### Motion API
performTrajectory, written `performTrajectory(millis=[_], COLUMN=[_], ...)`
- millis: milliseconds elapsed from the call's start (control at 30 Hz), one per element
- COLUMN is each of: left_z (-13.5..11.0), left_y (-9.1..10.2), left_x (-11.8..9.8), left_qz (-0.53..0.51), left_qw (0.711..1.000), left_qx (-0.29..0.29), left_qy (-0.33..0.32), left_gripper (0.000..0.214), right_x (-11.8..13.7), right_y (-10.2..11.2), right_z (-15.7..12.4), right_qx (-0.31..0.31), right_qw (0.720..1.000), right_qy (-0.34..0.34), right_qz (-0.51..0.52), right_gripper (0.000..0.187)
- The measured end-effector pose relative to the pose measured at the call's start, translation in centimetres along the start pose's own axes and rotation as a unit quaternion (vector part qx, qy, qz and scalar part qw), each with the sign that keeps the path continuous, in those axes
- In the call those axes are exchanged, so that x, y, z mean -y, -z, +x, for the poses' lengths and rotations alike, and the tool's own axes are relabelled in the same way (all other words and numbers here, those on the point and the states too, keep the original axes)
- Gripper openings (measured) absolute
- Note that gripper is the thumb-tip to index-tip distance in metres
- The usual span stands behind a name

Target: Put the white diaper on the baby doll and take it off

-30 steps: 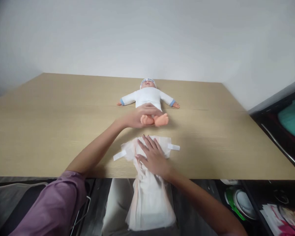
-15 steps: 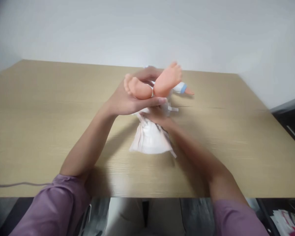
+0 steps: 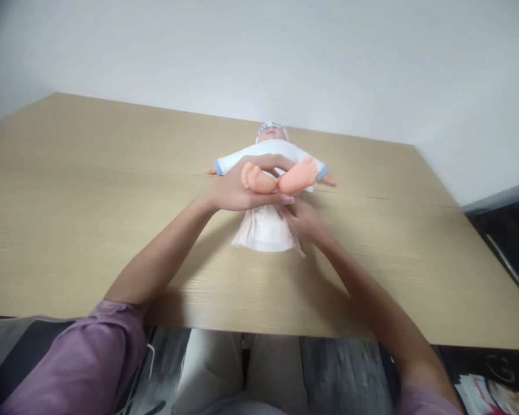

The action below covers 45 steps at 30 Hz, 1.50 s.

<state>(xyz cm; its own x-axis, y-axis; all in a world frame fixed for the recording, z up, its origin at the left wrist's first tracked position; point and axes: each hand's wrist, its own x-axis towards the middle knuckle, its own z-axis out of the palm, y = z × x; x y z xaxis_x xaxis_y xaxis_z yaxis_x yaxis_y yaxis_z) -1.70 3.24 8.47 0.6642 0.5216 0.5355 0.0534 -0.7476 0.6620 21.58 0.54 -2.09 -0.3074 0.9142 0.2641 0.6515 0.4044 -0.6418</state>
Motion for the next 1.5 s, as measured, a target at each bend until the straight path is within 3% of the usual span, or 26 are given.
performTrajectory(millis=[100,200,300,500,667,833,1067,1267,1500], left_z=[-1.3,-2.7,-4.6,-10.9,-15.2,-15.8,-16.1,-16.1,-15.8], left_y=[-1.8,-3.1,-3.0,-1.2,-1.0,-0.4,0.1,0.1,0.0], left_x=[0.7,0.7,0.7,3.5,6.8,7.4,6.7,6.1,6.0], left_qz=[-0.016,-0.018,0.016,0.162,0.19,0.19,0.212,0.198,0.164], left_qw=[1.0,1.0,1.0,0.985,0.979,0.975,0.964,0.962,0.971], left_qx=[-0.001,-0.003,0.001,0.048,0.069,0.105,0.148,0.17,0.162], left_qy=[0.002,-0.002,-0.015,0.029,0.04,0.042,0.063,0.076,0.063], left_gripper=[0.043,0.043,0.046,0.04,0.04,0.047,0.061,0.076,0.053], right_x=[1.8,3.9,4.2,-1.9,-5.6,-5.8,-5.2,-5.9,-5.5], right_y=[0.6,0.4,0.7,2.2,2.6,2.7,3.2,3.4,3.7], right_z=[-3.2,-4.7,-4.7,-4.9,-5.4,-5.2,-5.6,-5.8,-5.7], right_qx=[-0.064,-0.127,-0.082,0.058,0.109,0.097,0.135,0.143,0.131], right_qw=[0.997,0.99,0.99,0.965,0.954,0.958,0.958,0.97,0.976], right_qy=[-0.035,0.03,0.098,0.24,0.244,0.248,0.238,0.193,0.172], right_qz=[-0.013,-0.048,-0.056,-0.091,-0.133,-0.107,-0.082,-0.024,-0.006], right_gripper=[0.062,0.082,0.073,0.046,0.044,0.046,0.042,0.042,0.048])
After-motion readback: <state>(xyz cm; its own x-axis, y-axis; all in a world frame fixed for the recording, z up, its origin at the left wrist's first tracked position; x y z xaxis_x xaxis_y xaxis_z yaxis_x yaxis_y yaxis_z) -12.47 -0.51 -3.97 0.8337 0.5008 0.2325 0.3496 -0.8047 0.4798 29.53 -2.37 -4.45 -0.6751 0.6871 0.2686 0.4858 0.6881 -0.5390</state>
